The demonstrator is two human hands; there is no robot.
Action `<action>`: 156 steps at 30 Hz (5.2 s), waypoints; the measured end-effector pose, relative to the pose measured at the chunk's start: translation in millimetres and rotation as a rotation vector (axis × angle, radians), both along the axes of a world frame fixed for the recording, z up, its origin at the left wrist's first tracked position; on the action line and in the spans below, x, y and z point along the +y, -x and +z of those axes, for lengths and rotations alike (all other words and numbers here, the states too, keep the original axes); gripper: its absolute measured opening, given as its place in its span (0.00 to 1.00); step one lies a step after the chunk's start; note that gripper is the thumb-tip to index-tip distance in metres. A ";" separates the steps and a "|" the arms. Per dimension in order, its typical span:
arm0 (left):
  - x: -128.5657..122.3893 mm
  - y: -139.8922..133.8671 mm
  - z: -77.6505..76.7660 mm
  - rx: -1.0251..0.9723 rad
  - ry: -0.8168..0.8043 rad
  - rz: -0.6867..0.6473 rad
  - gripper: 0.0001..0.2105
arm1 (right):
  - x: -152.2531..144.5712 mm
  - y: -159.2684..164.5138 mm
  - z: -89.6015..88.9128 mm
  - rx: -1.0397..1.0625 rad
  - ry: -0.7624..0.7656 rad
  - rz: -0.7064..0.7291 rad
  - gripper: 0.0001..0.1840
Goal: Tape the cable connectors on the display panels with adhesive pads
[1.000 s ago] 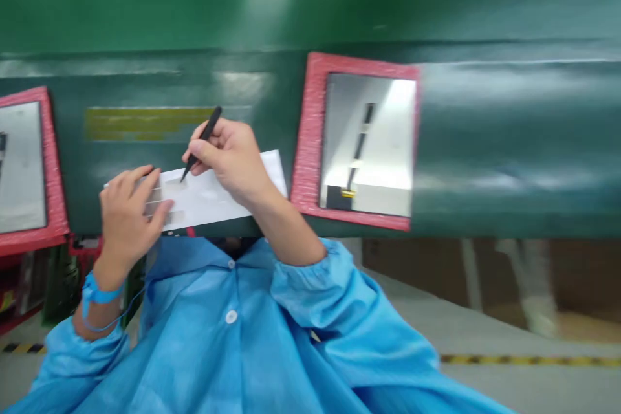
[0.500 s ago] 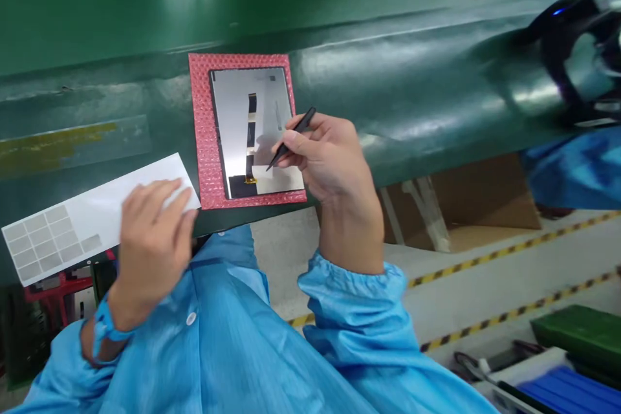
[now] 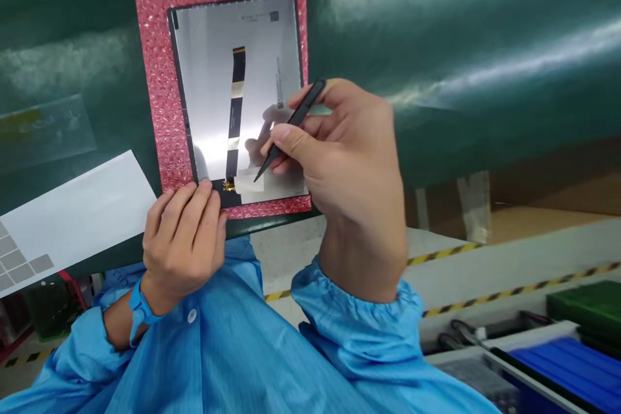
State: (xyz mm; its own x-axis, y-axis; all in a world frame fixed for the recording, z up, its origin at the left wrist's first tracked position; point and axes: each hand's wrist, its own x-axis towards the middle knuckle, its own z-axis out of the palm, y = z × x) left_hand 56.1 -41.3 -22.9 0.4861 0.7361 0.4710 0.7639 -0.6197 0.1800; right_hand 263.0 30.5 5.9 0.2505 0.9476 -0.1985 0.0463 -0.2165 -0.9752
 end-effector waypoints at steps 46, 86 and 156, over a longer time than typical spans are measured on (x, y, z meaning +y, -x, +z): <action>-1.9 -6.8 5.8 -0.072 0.040 0.030 0.13 | -5.3 26.3 6.0 -0.119 -0.025 -0.097 0.11; -2.2 -6.0 6.6 -0.065 0.054 0.028 0.13 | -7.5 21.0 -15.8 -0.125 -0.148 -0.125 0.12; -5.3 -9.5 4.5 -0.061 0.045 0.063 0.11 | 0.0 5.5 -11.9 0.120 -0.194 -0.170 0.17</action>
